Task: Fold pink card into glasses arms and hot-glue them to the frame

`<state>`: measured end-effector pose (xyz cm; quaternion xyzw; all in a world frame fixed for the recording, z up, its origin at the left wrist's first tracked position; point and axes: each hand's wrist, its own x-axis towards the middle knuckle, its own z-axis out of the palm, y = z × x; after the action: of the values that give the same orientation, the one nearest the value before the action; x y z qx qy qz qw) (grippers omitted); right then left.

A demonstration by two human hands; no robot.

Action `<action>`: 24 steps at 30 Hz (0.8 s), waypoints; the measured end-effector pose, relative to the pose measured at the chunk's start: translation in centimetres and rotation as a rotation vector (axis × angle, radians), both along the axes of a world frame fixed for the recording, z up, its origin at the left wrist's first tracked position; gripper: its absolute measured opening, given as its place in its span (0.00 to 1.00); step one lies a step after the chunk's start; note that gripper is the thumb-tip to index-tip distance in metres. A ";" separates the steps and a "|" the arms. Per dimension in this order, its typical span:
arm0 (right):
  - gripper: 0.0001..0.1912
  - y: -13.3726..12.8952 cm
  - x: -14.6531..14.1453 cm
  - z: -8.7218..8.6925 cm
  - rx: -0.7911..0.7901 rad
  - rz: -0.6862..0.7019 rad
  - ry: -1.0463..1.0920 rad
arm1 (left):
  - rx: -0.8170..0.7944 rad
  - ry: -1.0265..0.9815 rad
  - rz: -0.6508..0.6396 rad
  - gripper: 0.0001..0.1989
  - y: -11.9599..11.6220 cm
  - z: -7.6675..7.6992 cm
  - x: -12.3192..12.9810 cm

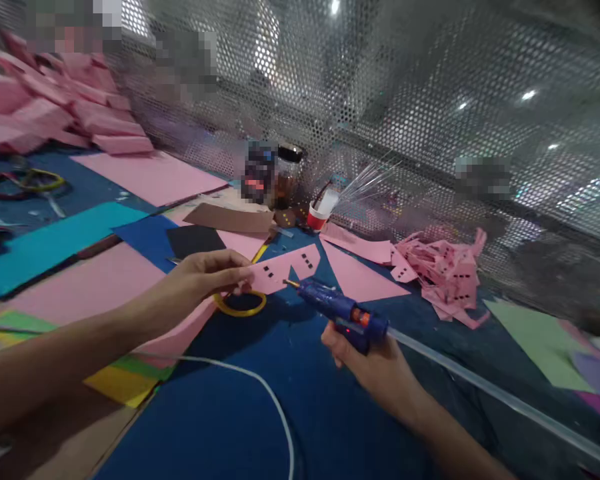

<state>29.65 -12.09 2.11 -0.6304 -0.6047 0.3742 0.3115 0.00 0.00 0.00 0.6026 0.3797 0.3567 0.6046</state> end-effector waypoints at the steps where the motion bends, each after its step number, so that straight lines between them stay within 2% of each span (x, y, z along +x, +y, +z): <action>1: 0.21 -0.1 -0.1 -0.1 0.005 0.010 0.008 | 0.003 0.006 0.000 0.12 0.0 0.0 0.1; 6: 0.20 -0.3 -0.3 -0.3 -0.002 0.071 0.032 | 0.013 0.002 -0.002 0.12 -0.4 0.3 0.7; 9: 0.18 -0.4 -0.2 -0.2 0.045 0.071 0.001 | 0.013 -0.017 -0.009 0.11 -0.5 0.5 0.8; 19: 0.16 0.1 -0.3 1.1 0.115 0.182 -0.077 | 0.019 -0.030 -0.038 0.10 -0.2 0.3 0.6; 24: 0.14 0.0 -0.3 0.9 0.160 0.200 -0.085 | 0.026 -0.031 -0.053 0.11 -0.4 0.8 0.9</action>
<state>29.31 -12.11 3.01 -0.5553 -0.7051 0.3269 0.2961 0.87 -0.36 0.80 0.6146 0.3493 0.3546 0.6120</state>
